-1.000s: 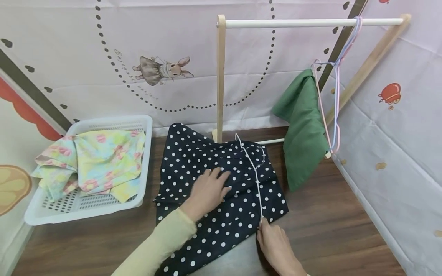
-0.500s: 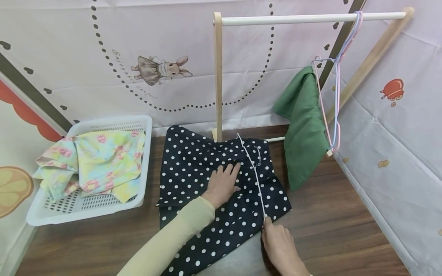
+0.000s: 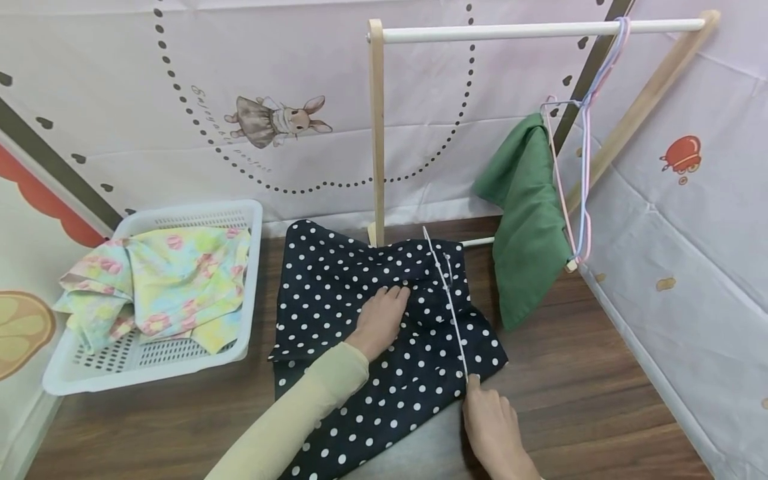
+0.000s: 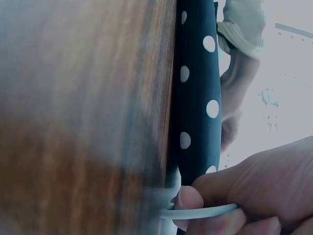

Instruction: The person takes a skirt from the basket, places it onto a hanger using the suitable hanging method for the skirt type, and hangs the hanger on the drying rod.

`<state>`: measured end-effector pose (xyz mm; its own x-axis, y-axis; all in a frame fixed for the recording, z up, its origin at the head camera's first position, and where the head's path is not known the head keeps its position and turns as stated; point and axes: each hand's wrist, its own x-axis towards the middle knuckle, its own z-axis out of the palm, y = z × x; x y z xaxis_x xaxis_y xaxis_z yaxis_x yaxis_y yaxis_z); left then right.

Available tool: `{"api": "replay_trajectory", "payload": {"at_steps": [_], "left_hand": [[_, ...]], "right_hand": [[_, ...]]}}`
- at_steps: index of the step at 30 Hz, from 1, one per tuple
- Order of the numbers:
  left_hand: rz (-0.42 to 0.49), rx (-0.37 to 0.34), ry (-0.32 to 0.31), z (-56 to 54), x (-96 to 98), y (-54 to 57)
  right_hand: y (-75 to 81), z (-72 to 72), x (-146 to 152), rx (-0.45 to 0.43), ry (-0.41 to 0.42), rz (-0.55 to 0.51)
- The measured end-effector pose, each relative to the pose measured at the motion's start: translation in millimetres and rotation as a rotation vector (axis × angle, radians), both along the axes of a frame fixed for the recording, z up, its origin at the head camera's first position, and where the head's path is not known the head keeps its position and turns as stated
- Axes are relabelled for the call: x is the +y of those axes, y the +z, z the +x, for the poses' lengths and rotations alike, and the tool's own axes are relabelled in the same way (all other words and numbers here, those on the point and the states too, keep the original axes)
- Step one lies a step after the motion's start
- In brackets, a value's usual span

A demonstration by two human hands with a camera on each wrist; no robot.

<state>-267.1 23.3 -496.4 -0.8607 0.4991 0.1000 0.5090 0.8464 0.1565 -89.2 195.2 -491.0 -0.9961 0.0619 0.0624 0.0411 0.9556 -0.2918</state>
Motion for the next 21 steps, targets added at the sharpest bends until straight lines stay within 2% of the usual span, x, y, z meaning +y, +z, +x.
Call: {"api": "replay_trajectory", "payload": {"at_steps": [8, 13, 16, 21], "left_hand": [[0.264, 0.008, 0.001, 0.6, -15.6, 3.2], [0.405, -0.007, 0.012, 0.7, -24.3, 2.8], [0.420, -0.011, 0.010, 0.2, -25.3, 2.0], [0.362, -0.019, -0.020, 0.7, -17.8, 2.8]], "right_hand": [[1.7, 3.1, 1.3, -0.009, -0.003, 0.010], [2.4, 5.9, 1.1, -0.024, 0.033, -0.001], [2.4, 7.3, 0.2, -0.017, 0.068, -0.017], [2.4, 4.2, -2.8, -0.012, 0.097, -0.038]]}}
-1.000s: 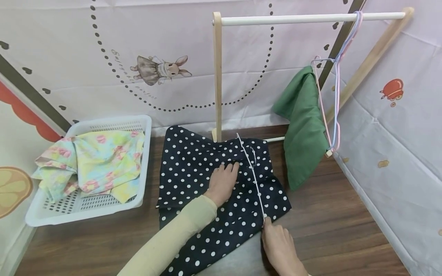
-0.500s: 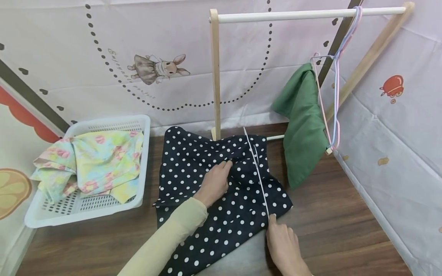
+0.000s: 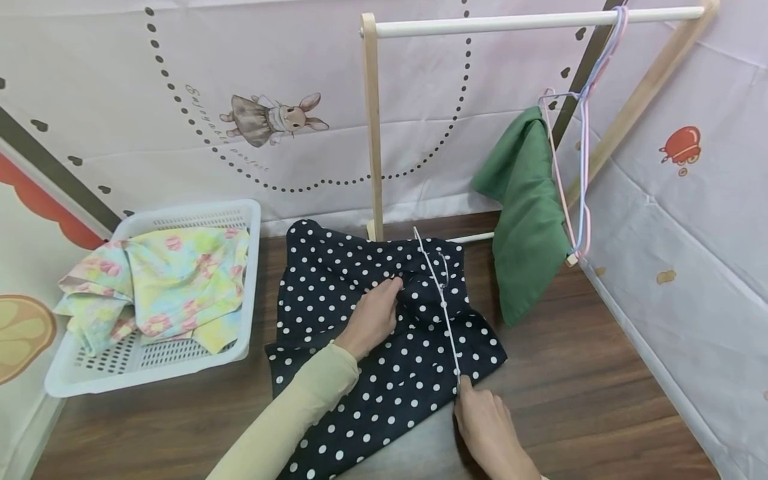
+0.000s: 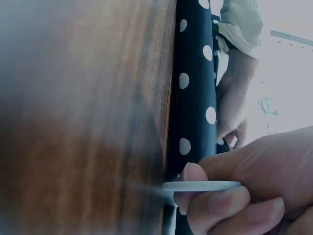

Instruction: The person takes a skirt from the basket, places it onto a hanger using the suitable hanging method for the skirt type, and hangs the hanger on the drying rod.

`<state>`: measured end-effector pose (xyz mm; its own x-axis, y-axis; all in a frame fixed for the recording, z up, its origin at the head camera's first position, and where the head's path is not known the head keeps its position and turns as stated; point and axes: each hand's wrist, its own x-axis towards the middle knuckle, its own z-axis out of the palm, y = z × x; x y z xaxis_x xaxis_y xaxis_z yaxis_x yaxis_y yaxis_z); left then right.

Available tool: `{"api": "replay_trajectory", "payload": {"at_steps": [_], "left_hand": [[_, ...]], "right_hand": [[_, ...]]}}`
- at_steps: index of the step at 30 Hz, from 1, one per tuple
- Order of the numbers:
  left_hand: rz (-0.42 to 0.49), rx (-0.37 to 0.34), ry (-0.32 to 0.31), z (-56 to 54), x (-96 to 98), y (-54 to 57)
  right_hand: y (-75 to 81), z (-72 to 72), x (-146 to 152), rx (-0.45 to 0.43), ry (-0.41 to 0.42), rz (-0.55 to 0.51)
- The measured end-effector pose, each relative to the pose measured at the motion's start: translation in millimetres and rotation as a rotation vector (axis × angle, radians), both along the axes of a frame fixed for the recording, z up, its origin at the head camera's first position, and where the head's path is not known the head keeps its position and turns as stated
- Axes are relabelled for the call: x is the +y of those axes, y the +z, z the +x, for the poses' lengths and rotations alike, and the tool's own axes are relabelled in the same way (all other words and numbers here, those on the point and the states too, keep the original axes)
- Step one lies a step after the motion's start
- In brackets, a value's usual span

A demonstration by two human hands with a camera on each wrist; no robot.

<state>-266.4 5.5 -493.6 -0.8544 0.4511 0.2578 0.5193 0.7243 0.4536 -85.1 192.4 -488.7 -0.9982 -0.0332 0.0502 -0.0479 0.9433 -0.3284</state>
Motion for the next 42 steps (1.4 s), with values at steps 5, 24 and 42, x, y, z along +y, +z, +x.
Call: {"api": "replay_trajectory", "payload": {"at_steps": [5, 24, 42], "left_hand": [[-0.144, -0.051, -0.035, 1.9, 3.9, 8.3], [0.040, -0.211, 0.215, -70.3, 48.7, 47.9], [0.567, -0.597, 0.133, -91.1, 37.3, 44.8]], "right_hand": [[0.9, -3.6, 2.0, 0.014, -0.037, 0.010], [5.3, 8.1, 7.4, 0.007, -0.071, 0.020], [8.4, 13.2, 13.0, 0.051, -0.047, 0.014]]}}
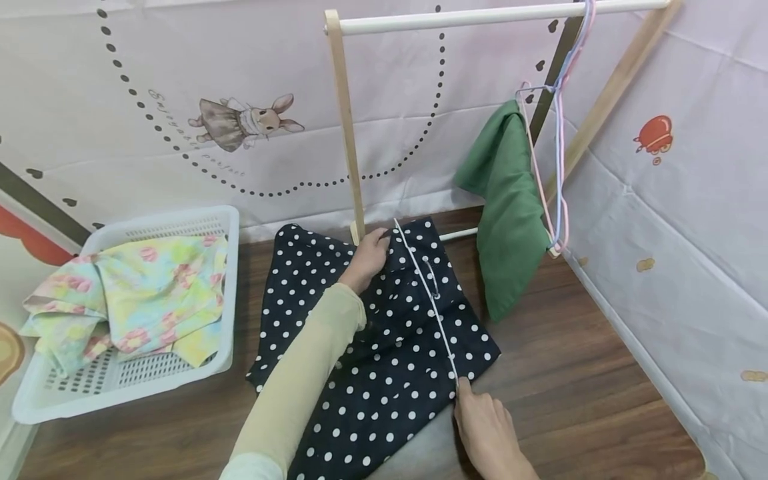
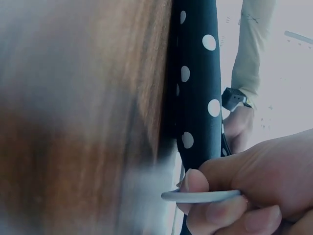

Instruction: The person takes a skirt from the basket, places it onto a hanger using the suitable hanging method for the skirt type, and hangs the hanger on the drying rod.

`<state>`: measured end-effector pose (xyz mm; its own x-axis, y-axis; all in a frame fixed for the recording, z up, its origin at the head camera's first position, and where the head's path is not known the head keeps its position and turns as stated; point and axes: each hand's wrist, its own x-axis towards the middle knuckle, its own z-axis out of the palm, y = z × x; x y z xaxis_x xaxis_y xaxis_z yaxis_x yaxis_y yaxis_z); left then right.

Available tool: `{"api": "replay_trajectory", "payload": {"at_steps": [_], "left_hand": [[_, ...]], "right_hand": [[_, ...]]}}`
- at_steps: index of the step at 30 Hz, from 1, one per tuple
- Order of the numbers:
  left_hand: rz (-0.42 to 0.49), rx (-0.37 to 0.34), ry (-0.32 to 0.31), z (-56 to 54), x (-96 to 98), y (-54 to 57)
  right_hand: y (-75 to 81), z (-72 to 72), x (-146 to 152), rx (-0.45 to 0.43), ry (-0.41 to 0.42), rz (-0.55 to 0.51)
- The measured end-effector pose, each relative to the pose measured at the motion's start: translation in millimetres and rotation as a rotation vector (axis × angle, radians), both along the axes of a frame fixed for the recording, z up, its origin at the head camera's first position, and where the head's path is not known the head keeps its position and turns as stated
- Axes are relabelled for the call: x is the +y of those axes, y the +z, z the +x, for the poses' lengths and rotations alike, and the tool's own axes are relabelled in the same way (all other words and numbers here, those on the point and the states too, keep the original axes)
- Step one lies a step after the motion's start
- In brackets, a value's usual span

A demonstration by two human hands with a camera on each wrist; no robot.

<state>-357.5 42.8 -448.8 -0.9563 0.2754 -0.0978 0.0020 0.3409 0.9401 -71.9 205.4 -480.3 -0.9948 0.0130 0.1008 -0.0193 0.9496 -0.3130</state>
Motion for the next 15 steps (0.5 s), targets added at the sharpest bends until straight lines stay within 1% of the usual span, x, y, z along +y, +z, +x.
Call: {"api": "replay_trajectory", "payload": {"at_steps": [3, 7, 10, 12, 14, 15], "left_hand": [[0.074, -0.100, -0.011, -1.8, -3.8, 0.4], [0.156, -0.165, -0.044, -4.4, -7.3, 1.7], [0.181, -0.207, -0.086, -5.4, -10.6, 0.1], [0.182, -0.232, -0.133, -5.4, -12.2, -2.2], [0.175, -0.236, -0.170, -5.9, -13.3, -5.8], [0.152, -0.224, -0.185, -6.0, -13.7, -7.1]], "right_hand": [[0.3, 1.4, 0.8, -0.016, -0.025, 0.035], [0.8, 3.4, 0.9, -0.015, -0.037, 0.079], [2.0, 4.2, -0.5, 0.001, -0.023, 0.100], [2.7, 4.0, -2.0, 0.013, -0.011, 0.115], [3.2, 3.4, -3.6, 0.029, -0.003, 0.121], [3.3, 3.1, -4.1, 0.037, 0.002, 0.122]]}}
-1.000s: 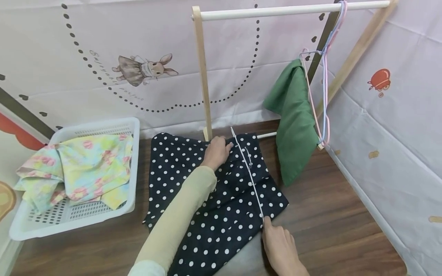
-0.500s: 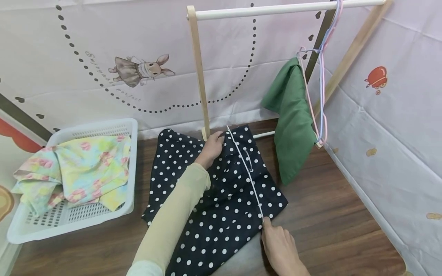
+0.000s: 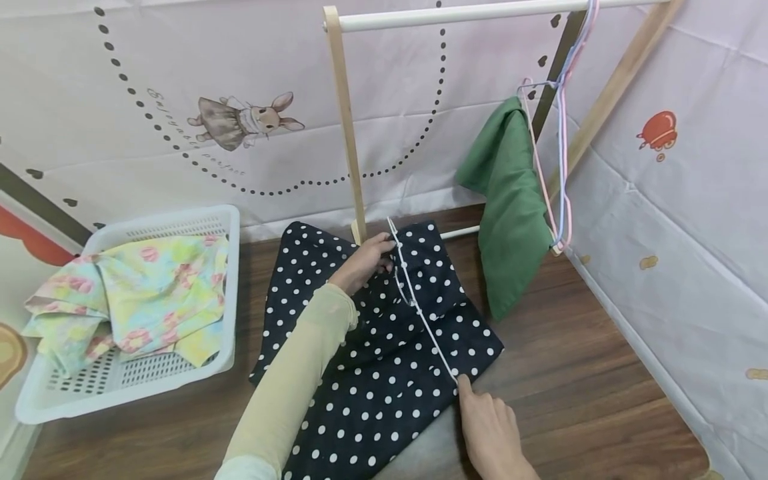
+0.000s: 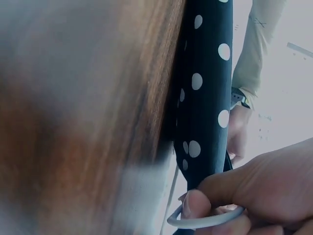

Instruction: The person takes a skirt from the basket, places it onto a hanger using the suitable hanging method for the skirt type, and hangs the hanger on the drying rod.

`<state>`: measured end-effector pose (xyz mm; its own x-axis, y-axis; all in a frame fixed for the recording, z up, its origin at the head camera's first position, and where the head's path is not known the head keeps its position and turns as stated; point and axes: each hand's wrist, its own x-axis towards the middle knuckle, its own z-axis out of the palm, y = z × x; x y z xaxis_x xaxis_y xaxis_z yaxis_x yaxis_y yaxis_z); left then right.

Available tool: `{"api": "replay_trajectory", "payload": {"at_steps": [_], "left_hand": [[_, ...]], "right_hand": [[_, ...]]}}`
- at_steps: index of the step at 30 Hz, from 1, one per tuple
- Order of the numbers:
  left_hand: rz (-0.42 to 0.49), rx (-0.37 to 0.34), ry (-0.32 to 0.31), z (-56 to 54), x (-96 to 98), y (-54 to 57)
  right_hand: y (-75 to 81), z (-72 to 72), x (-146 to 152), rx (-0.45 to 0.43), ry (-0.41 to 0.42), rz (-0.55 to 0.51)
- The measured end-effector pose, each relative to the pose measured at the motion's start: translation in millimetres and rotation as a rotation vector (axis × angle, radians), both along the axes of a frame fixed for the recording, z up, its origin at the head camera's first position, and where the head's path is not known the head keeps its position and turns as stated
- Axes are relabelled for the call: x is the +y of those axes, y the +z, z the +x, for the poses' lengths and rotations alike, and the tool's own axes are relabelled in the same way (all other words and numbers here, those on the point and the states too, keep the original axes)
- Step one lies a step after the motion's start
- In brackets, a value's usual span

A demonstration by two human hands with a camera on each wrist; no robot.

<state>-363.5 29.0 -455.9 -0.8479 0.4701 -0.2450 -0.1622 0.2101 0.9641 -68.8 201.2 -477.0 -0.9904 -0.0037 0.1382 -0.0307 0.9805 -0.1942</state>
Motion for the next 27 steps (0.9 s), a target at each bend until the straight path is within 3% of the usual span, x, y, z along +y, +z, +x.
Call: {"api": "replay_trajectory", "payload": {"at_steps": [1, 3, 9, 12, 16, 19, 23, 25, 27], "left_hand": [[-0.023, 0.030, -0.010, -0.3, 0.1, -1.8], [-0.080, 0.106, 0.029, -0.4, 2.3, -4.2], [-0.277, 0.409, 0.302, 5.4, 20.2, -6.9], [-0.370, 0.514, 0.322, 10.1, 28.5, -9.3], [-0.498, 0.614, 0.213, 26.6, 31.7, -5.9], [-0.652, 0.784, 0.082, 53.8, 27.6, 3.9], [-0.848, 1.068, -0.092, 116.1, 16.2, 17.9], [-0.879, 1.129, -0.216, 152.9, 9.0, 19.1], [-0.873, 1.135, -0.340, 184.4, 2.1, 14.8]], "right_hand": [[-0.3, -0.5, -0.2, 0.003, 0.002, -0.001], [-0.2, -1.4, -0.2, -0.001, 0.004, -0.021], [0.2, 0.3, 0.7, -0.061, 0.044, -0.139], [-0.8, 1.9, 2.9, -0.082, 0.055, -0.184], [-2.5, 0.2, 9.2, -0.102, 0.050, -0.220], [-3.9, -2.7, 13.4, -0.119, 0.037, -0.234], [-3.8, -6.4, 16.1, -0.148, 0.034, -0.246], [-3.7, -8.4, 16.1, -0.168, 0.036, -0.253], [-3.9, -10.9, 15.6, -0.174, 0.041, -0.257]]}}
